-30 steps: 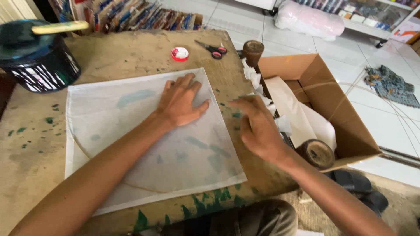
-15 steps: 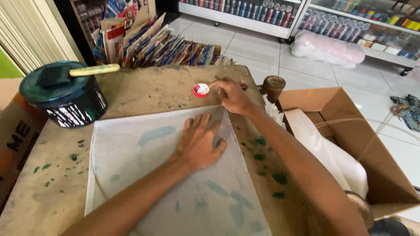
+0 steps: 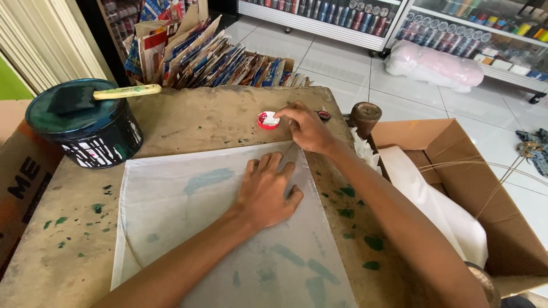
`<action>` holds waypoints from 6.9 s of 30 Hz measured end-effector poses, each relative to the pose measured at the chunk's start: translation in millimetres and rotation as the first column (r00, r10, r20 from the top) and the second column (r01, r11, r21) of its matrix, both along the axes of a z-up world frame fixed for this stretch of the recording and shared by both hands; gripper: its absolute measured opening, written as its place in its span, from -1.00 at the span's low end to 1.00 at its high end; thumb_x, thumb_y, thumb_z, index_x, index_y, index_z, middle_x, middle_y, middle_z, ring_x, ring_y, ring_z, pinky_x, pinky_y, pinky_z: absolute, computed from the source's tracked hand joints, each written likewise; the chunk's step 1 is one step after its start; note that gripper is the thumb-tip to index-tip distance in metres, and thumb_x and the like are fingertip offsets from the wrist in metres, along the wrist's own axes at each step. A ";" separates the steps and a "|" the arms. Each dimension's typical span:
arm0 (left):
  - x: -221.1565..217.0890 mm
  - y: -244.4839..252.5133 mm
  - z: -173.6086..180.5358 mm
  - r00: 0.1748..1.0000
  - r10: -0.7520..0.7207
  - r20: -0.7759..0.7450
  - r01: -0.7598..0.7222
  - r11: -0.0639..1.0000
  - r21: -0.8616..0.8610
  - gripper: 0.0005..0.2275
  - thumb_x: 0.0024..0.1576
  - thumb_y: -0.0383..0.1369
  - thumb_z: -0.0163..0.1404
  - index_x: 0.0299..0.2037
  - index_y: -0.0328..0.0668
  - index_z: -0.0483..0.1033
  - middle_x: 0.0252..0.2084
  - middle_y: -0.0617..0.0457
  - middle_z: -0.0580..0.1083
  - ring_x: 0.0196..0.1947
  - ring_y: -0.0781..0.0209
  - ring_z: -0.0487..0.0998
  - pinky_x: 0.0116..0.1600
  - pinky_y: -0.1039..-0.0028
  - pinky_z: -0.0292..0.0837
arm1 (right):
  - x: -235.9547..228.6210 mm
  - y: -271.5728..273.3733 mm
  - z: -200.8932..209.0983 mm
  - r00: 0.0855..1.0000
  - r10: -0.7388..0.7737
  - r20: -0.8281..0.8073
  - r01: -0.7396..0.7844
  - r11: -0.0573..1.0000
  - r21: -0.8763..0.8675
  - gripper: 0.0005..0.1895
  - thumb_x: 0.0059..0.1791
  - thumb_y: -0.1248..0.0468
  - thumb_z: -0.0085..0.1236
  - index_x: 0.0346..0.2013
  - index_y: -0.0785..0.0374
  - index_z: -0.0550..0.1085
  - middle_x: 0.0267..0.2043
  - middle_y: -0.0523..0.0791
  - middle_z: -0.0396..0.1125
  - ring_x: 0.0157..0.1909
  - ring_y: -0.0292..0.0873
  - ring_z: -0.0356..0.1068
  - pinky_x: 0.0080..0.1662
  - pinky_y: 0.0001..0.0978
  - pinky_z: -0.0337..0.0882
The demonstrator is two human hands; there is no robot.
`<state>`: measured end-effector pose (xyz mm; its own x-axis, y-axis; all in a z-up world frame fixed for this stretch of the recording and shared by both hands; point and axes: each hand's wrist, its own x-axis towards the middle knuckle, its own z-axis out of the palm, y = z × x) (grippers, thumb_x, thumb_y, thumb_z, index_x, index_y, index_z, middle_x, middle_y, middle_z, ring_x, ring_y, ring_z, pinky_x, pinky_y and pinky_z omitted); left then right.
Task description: Applying adhesive to paper and folding it over a bamboo frame to assemble a kite
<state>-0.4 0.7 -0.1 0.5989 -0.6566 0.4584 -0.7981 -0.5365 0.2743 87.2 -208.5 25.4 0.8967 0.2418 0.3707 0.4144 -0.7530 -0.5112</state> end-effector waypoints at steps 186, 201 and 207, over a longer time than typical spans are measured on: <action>0.4 36.7 17.5 0.992 -0.128 -0.017 0.129 0.980 0.152 -0.45 0.19 -0.01 -0.10 0.19 -0.38 0.42 0.14 -0.33 0.38 0.26 -0.23 0.34 0.22 -0.06 0.16 | 0.9 -2.9 3.2 0.997 -0.073 0.003 0.072 0.993 0.094 -0.42 -0.02 0.49 -0.27 0.21 -0.01 0.42 0.16 0.14 0.27 0.17 0.26 0.37 0.14 0.06 0.43; -2.3 35.5 19.2 0.993 -0.113 -0.016 0.114 0.984 0.140 -0.47 0.17 -0.05 -0.07 0.18 -0.36 0.43 0.15 -0.29 0.38 0.25 -0.20 0.34 0.23 -0.05 0.15 | -18.6 13.2 6.3 0.998 -0.031 -0.056 0.027 0.998 -0.063 -0.44 0.01 0.57 -0.26 0.23 0.18 0.47 0.13 0.14 0.20 0.22 0.41 0.19 0.13 0.28 0.29; -2.1 35.4 21.0 0.993 -0.106 -0.053 0.114 0.980 0.165 -0.46 0.18 -0.04 -0.08 0.20 -0.35 0.42 0.17 -0.29 0.36 0.28 -0.20 0.32 0.25 -0.05 0.14 | -12.6 6.6 -0.2 0.999 -0.025 -0.040 0.022 0.997 -0.073 -0.44 0.01 0.55 -0.27 0.22 0.19 0.47 0.14 0.14 0.18 0.19 0.45 0.19 0.12 0.29 0.31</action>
<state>-2.5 36.1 21.0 0.5359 -0.7848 0.3112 -0.8439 -0.4873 0.2244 74.6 -201.9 25.2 0.9166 0.2453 0.3156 0.3758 -0.7977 -0.4715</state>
